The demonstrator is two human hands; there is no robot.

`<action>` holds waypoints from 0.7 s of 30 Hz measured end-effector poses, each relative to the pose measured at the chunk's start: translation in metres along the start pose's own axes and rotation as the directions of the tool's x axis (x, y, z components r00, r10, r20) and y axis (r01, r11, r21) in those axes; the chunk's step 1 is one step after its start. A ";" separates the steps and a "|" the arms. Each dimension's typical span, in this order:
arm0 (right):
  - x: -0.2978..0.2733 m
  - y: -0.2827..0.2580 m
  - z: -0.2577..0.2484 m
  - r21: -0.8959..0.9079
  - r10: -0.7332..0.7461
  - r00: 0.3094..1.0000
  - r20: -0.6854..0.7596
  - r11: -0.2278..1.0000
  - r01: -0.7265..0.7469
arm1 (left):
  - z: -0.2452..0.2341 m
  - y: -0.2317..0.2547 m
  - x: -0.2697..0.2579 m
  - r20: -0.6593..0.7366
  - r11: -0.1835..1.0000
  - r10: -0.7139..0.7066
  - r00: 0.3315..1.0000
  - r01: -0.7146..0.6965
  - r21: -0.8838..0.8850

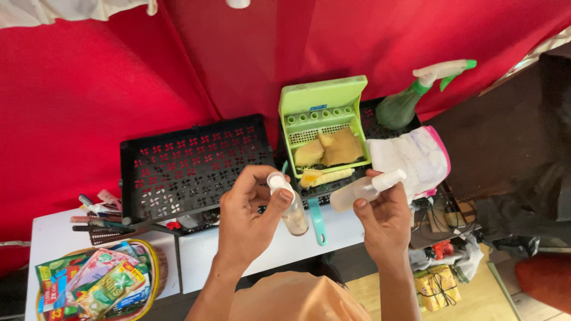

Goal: The person organizes bathroom supplies on a countertop. They place a cloth and a spray bottle on a green caddy, then arrange several small bottles, toothbrushes, and toothpaste into the caddy and a black tray. The person also moves a light blue pan to the side to clear space.

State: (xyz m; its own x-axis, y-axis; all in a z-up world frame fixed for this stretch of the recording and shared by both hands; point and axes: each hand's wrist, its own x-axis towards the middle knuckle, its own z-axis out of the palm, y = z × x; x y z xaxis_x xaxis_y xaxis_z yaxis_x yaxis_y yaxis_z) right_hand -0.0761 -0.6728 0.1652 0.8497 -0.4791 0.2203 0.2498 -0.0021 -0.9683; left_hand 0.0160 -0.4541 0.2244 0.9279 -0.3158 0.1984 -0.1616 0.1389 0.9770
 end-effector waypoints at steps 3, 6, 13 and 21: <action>0.018 -0.003 -0.021 -0.051 0.048 0.997 -0.062 0.997 -0.051 | 0.024 0.007 0.013 -0.020 1.000 0.024 1.000 -0.024 -0.012; 0.039 -0.006 -0.043 -0.016 0.011 0.999 -0.048 1.000 -0.012 | 0.060 0.014 0.030 -0.065 0.996 0.091 0.994 -0.092 -0.014; 0.086 0.000 -0.093 -0.165 -0.071 0.997 -0.025 0.984 0.066 | 0.145 0.011 0.080 -0.145 0.995 0.098 0.985 -0.091 0.051; 0.126 0.016 -0.134 -0.140 -0.081 0.997 0.016 0.987 0.083 | 0.212 -0.020 0.133 -0.180 0.979 0.164 0.970 -0.137 0.152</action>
State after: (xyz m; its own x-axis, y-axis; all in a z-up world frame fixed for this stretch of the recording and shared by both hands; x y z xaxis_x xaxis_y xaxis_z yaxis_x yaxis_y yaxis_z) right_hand -0.0273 -0.8507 0.1616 0.8338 -0.4634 0.3000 0.2519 -0.1643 -0.9537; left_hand 0.0715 -0.6983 0.2481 0.9339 -0.1151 0.3386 -0.3366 0.0369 0.9409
